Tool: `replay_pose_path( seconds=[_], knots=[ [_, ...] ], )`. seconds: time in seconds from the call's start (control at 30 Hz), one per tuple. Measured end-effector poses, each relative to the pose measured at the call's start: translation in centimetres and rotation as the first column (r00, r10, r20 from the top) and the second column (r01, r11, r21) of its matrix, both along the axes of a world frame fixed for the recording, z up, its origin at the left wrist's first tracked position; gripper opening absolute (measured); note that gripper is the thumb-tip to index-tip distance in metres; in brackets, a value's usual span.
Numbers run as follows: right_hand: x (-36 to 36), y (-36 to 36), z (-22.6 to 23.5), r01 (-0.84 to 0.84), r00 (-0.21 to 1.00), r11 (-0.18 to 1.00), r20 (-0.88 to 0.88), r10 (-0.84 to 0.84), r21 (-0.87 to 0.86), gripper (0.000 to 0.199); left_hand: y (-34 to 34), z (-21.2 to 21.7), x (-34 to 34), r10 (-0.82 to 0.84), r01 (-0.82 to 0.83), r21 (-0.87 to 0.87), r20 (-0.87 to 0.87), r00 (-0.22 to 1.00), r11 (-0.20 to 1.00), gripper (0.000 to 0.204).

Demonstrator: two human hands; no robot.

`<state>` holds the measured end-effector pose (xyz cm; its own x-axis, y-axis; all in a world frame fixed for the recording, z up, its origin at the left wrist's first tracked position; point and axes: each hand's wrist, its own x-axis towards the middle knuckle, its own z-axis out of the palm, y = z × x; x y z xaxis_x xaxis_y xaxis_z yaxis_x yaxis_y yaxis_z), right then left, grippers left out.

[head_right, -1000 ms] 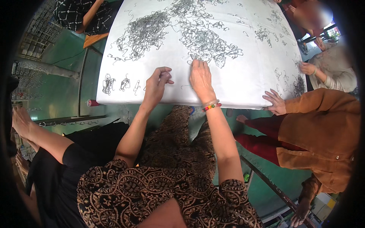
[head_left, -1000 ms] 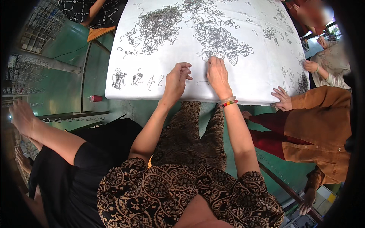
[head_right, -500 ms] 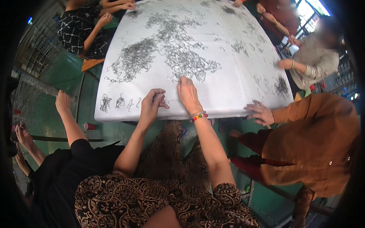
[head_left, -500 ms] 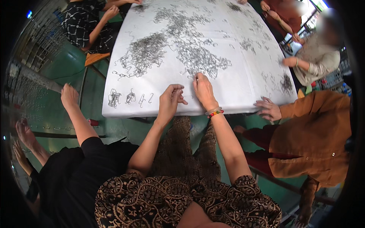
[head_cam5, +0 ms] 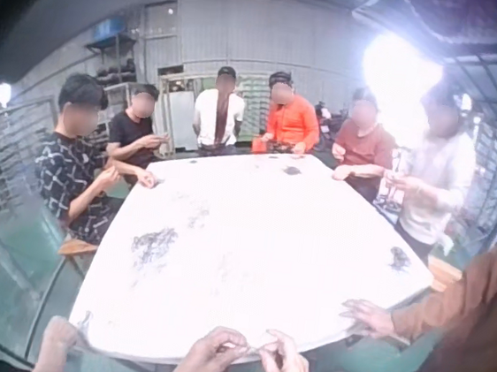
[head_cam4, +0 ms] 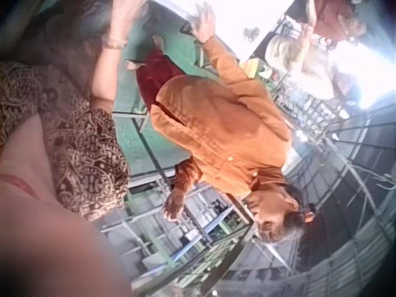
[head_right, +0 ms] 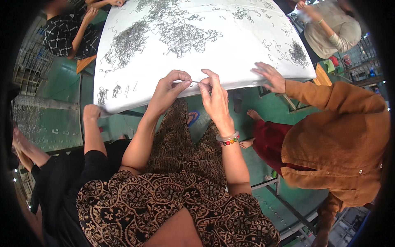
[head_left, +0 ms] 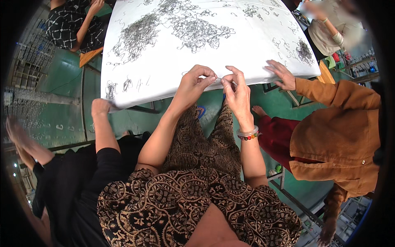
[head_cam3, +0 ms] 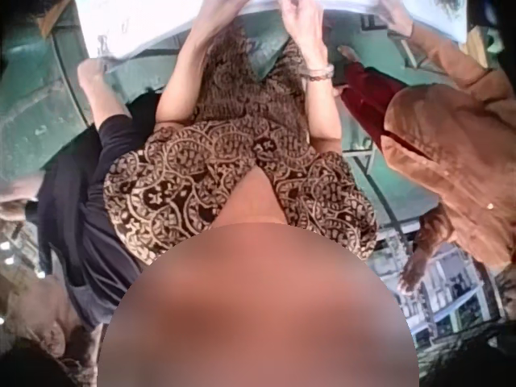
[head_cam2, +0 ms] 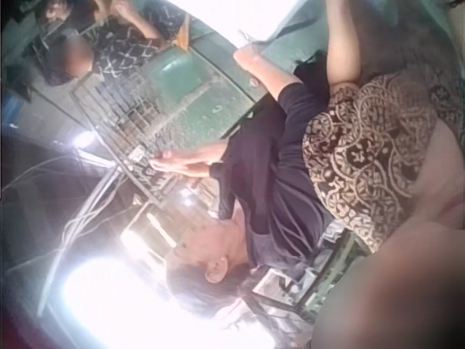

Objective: The person stands at a table with several others and repeatedly picks up small metal paperclips, linking them together by hand to form a chain. The person holds the growing chain and continues adding clips one by one.

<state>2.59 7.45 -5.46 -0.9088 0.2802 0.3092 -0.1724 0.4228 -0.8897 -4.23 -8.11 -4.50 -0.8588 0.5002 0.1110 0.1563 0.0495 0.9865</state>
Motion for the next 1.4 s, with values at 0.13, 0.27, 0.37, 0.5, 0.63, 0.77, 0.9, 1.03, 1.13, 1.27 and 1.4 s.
replay_pose_path(
  seconds=[0.13, 0.27, 0.37, 0.5, 0.63, 0.77, 0.9, 1.03, 1.13, 1.27, 1.4],
  knots=[
    [0.9, -0.7, 1.1, -0.091, 0.996, 0.989, -0.012, 0.093, 0.12, 0.045, -0.5, -0.5, 0.6, 0.044, -0.048, -0.037, -0.098, 0.994, 0.998, 0.015],
    [1.1, -1.2, 1.3, -0.146, 0.982, 0.944, -0.07, 0.174, 0.297, 0.05, -1.0, -0.7, 1.4, 0.049, -0.053, -0.076, -0.052, 0.997, 0.996, 0.012],
    [0.8, -1.8, 1.8, -0.172, 0.977, 0.915, -0.057, 0.207, 0.365, 0.053, -1.0, -0.5, 2.0, 0.019, -0.023, -0.037, -0.117, 0.993, 0.999, 0.013],
    [0.6, -1.4, 3.1, -0.199, 0.98, 0.948, 0.029, 0.198, 0.248, 0.052, -1.0, -0.1, 2.4, 0.068, -0.07, -0.013, -0.105, 0.992, 0.997, 0.017],
    [-1.0, 1.7, 3.1, -0.119, 0.988, 0.99, 0.103, 0.111, 0.072, 0.037, -1.3, 0.2, 1.8, 0.121, -0.114, 0.059, -0.117, 0.986, 0.992, 0.018],
    [-7.1, 5.9, -1.3, 0.074, 0.976, 0.995, 0.207, -0.06, -0.061, 0.021, -1.8, 0.3, 1.0, 0.129, -0.119, 0.111, -0.087, 0.988, 0.987, 0.013],
    [-16.3, 7.3, -7.6, 0.145, 0.988, 0.956, 0.021, -0.156, 0.256, 0.018, -2.1, 0.0, 0.6, 0.085, -0.089, 0.059, 0.078, 0.993, 0.994, 0.012],
    [-20.2, 6.7, -10.8, 0.1, 0.99, 0.868, 0.04, -0.136, 0.486, 0.015, -2.3, -0.7, 0.1, 0.112, -0.113, 0.009, 0.07, 0.991, 0.994, 0.011],
    [-20.0, 6.1, -11.5, 0.102, 0.983, 0.936, 0.111, -0.147, 0.337, 0.014, -2.4, -1.1, -0.3, 0.132, -0.131, -0.067, 0.01, 0.991, 0.989, 0.011],
    [-17.4, 5.6, -10.0, 0.155, 0.986, 0.979, 0.034, -0.161, 0.131, 0.014, -2.5, -1.6, -0.5, 0.139, -0.14, -0.036, -0.015, 0.99, 0.99, 0.01],
    [-11.9, 3.7, -5.2, 0.095, 0.974, 0.96, 0.226, -0.034, -0.265, 0.018, -2.2, -2.1, -0.7, 0.139, -0.145, -0.073, -0.084, 0.987, 0.987, 0.015]
  ],
)
